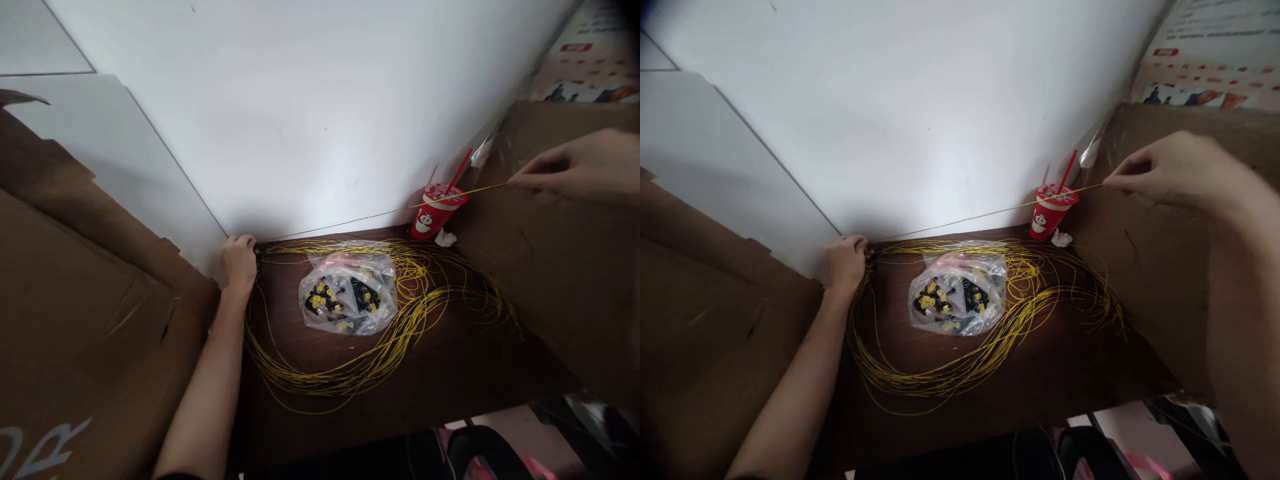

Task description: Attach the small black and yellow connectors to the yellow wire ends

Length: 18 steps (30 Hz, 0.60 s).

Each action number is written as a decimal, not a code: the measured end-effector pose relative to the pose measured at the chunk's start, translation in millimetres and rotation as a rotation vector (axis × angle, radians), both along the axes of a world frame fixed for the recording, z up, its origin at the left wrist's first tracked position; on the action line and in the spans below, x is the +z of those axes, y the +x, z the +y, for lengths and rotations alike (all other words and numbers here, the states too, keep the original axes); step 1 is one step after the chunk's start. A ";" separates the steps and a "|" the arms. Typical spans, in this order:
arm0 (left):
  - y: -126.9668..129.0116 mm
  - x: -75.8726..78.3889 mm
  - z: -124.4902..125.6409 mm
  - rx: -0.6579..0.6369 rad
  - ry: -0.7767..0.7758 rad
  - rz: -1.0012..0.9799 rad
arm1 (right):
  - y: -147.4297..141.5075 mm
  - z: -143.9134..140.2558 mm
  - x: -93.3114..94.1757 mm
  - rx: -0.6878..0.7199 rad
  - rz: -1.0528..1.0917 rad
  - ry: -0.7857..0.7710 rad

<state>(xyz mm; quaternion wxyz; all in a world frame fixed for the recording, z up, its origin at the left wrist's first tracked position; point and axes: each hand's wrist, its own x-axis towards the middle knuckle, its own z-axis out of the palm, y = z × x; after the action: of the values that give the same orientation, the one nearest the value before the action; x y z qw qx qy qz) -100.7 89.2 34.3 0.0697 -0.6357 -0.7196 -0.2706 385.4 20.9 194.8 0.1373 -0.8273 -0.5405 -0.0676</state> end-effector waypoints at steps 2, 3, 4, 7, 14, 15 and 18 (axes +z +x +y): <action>-4.4 1.6 9.2 0.033 -0.054 0.023 | -17.8 2.8 -28.9 0.059 -0.048 -0.082; -6.7 1.4 12.9 0.051 -0.072 0.044 | -23.5 4.3 -42.5 0.088 -0.034 -0.113; -8.7 0.8 15.7 0.065 -0.094 0.071 | -27.3 6.3 -55.7 0.135 -0.007 -0.137; -12.1 -2.2 19.7 0.084 -0.162 0.156 | -33.9 14.3 -93.9 0.195 -0.049 -0.214; -10.5 -9.6 21.3 0.094 -0.203 0.197 | -53.3 22.4 -150.0 0.211 -0.189 -0.416; -10.3 -10.2 22.4 0.088 -0.185 0.196 | -56.8 21.9 -149.6 0.227 -0.206 -0.428; -7.7 -9.4 26.2 0.071 -0.092 0.165 | -70.7 24.0 -137.6 0.319 -0.208 -0.338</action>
<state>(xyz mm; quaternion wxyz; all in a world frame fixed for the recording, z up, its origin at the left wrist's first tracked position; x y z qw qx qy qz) -108.4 115.4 24.9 0.1089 -0.6323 -0.7453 -0.1813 314.7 44.9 57.2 -0.0501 -0.7313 -0.6791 -0.0385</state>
